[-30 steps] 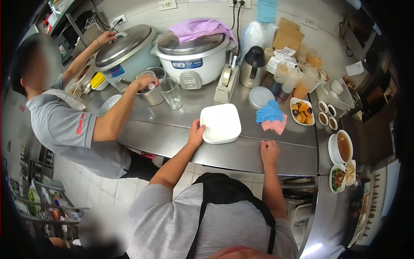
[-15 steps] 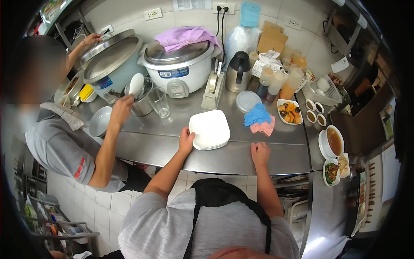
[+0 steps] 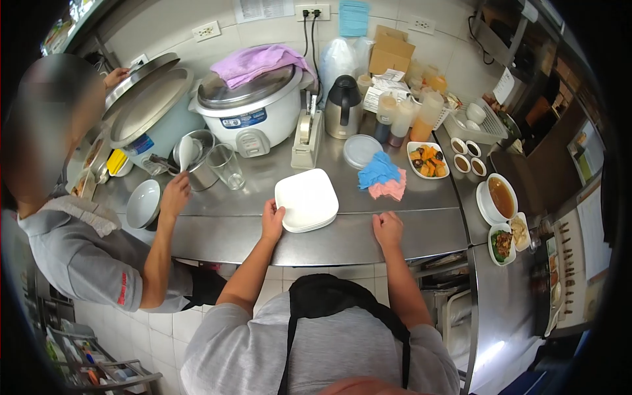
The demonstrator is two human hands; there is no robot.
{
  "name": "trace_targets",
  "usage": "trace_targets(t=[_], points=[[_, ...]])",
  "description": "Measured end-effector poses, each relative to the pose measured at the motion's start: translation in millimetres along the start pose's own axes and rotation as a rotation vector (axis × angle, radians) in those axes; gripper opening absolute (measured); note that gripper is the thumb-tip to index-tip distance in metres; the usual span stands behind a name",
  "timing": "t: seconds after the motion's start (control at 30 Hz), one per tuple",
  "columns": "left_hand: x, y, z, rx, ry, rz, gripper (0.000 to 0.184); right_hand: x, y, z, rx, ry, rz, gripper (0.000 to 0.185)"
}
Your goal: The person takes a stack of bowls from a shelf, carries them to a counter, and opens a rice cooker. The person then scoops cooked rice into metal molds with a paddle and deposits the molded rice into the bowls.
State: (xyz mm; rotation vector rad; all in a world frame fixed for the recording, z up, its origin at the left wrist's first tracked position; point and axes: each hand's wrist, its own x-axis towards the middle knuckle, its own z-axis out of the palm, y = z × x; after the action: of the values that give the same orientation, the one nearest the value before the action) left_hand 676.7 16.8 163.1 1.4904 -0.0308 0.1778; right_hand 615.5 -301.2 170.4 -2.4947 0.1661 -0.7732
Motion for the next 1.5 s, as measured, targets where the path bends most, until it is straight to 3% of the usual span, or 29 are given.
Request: trace_targets(t=[1.5], points=[[8.9,-5.3,-9.7,0.050,-0.067,0.016,0.028,-15.8,-9.2,-13.7,-0.007,-0.037,0.077,0.008]])
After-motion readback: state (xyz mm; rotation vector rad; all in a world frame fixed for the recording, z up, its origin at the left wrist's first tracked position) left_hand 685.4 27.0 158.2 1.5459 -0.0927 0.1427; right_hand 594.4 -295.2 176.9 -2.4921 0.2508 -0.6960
